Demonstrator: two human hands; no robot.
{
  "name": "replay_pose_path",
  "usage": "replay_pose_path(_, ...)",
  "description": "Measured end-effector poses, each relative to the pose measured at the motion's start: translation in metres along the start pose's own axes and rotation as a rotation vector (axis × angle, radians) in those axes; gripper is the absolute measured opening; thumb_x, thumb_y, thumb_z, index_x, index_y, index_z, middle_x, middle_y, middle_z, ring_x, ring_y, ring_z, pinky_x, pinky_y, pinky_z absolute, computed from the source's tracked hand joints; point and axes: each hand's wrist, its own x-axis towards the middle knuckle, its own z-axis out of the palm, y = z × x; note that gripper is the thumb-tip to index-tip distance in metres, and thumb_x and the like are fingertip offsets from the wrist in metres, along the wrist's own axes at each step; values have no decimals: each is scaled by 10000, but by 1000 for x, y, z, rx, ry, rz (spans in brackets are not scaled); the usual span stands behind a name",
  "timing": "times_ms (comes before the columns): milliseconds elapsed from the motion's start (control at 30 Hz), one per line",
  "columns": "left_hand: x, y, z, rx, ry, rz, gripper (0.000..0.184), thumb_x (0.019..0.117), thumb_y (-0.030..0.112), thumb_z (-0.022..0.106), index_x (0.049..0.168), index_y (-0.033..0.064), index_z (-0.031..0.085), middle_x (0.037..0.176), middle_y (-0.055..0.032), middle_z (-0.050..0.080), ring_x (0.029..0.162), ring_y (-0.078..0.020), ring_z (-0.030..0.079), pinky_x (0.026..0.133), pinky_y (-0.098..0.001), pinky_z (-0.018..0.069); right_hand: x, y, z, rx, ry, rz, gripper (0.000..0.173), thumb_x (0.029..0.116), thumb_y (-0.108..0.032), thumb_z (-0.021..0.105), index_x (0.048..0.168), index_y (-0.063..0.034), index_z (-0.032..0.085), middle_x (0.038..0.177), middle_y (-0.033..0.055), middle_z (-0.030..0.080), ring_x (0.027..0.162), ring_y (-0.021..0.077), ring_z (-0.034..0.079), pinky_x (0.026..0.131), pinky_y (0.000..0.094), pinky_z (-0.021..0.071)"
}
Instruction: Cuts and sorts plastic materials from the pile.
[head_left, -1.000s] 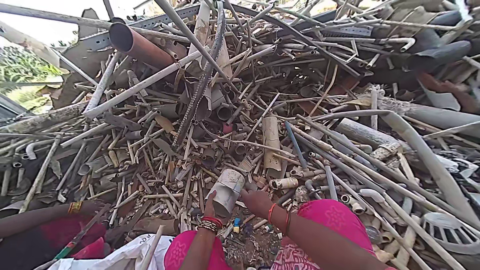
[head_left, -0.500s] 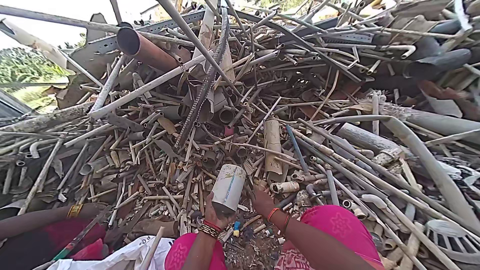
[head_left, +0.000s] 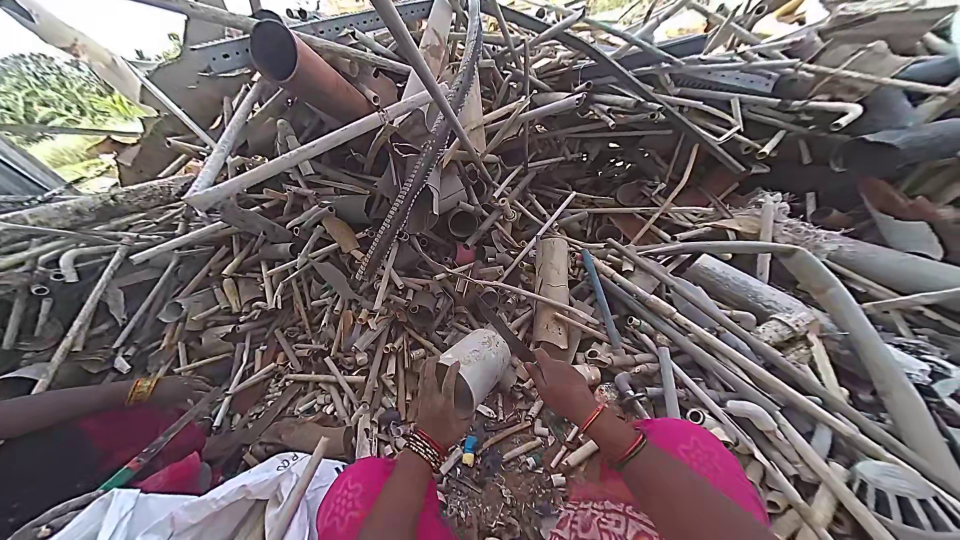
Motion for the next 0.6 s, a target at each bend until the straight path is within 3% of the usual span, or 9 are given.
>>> replay_pose_path(67, -3, 0, 9, 22, 63, 188, 898, 509, 265, 875, 1332, 25, 606, 1341, -459, 486, 1245, -674, 467, 1005, -700, 442, -8, -6, 12, -137, -34, -119, 487, 1129, -369, 347, 1405, -2, 509, 1159, 277, 666, 1095, 456, 668, 899, 592, 514)
replay_pose_path(167, -11, 6, 15, 146, 88, 373, 663, 785, 304, 741, 1402, 291, 499, 1373, -298, 520, 1303, -520, 496, 1061, -638, 408, 14, 2, 8, -246, -62, -73, 467, 1132, -357, 328, 1389, -13, 512, 1182, 278, 661, 1110, 457, 667, 896, 597, 517)
replay_pose_path(200, -13, 9, 18, 190, 88, 411, 567, 875, 298, 673, 1406, 337, 479, 1381, -251, 528, 1314, -470, 509, 1078, -609, 404, 19, 4, 3, -280, -84, -57, 464, 1134, -359, 320, 1384, -14, 506, 1179, 281, 662, 1123, 460, 663, 904, 600, 514)
replay_pose_path(233, -14, 9, 20, 211, 92, 443, 524, 903, 272, 641, 1400, 345, 491, 1373, -238, 544, 1302, -458, 528, 1078, -611, 406, 19, 3, 0, -296, -100, -89, 455, 1133, -355, 325, 1357, -7, 514, 1149, 283, 667, 1113, 463, 665, 905, 600, 512)
replay_pose_path(300, -14, 7, 24, 244, 92, 470, 469, 935, 239, 609, 1379, 352, 505, 1366, -218, 551, 1293, -442, 538, 1071, -617, 409, 10, -1, -3, -298, -122, -226, 434, 1126, -348, 345, 1283, 6, 540, 1056, 281, 673, 1052, 468, 671, 901, 606, 491)
replay_pose_path(367, -20, 9, 26, 264, 44, 477, 443, 956, 199, 604, 1362, 357, 526, 1363, -214, 553, 1280, -442, 545, 1054, -615, 421, 12, 7, -6, -327, -162, -219, 428, 1122, -346, 351, 1282, -1, 546, 1065, 278, 673, 1060, 466, 669, 880, 614, 498)
replay_pose_path(467, -26, 11, 29, 222, -45, 513, 506, 874, 100, 691, 1327, 304, 599, 1320, -277, 591, 1215, -514, 589, 993, -673, 458, 20, 19, -13, -375, -231, -95, 434, 1120, -333, 372, 1338, -5, 553, 1198, 295, 653, 1161, 474, 637, 916, 633, 489)
replay_pose_path(567, -25, 9, 35, 225, -30, 488, 556, 837, 118, 711, 1332, 326, 567, 1342, -248, 568, 1250, -475, 563, 1039, -632, 434, 10, 18, -9, -189, -307, -258, 442, 1126, -348, 378, 1283, 23, 559, 1093, 286, 644, 1077, 457, 637, 897, 625, 473)
replay_pose_path(600, -26, 9, 35, 213, -43, 467, 605, 789, 117, 752, 1333, 312, 574, 1349, -261, 561, 1255, -488, 555, 1036, -639, 433, 10, 20, -7, -162, -318, -243, 456, 1126, -360, 377, 1308, 20, 553, 1115, 286, 644, 1092, 454, 635, 912, 626, 472)
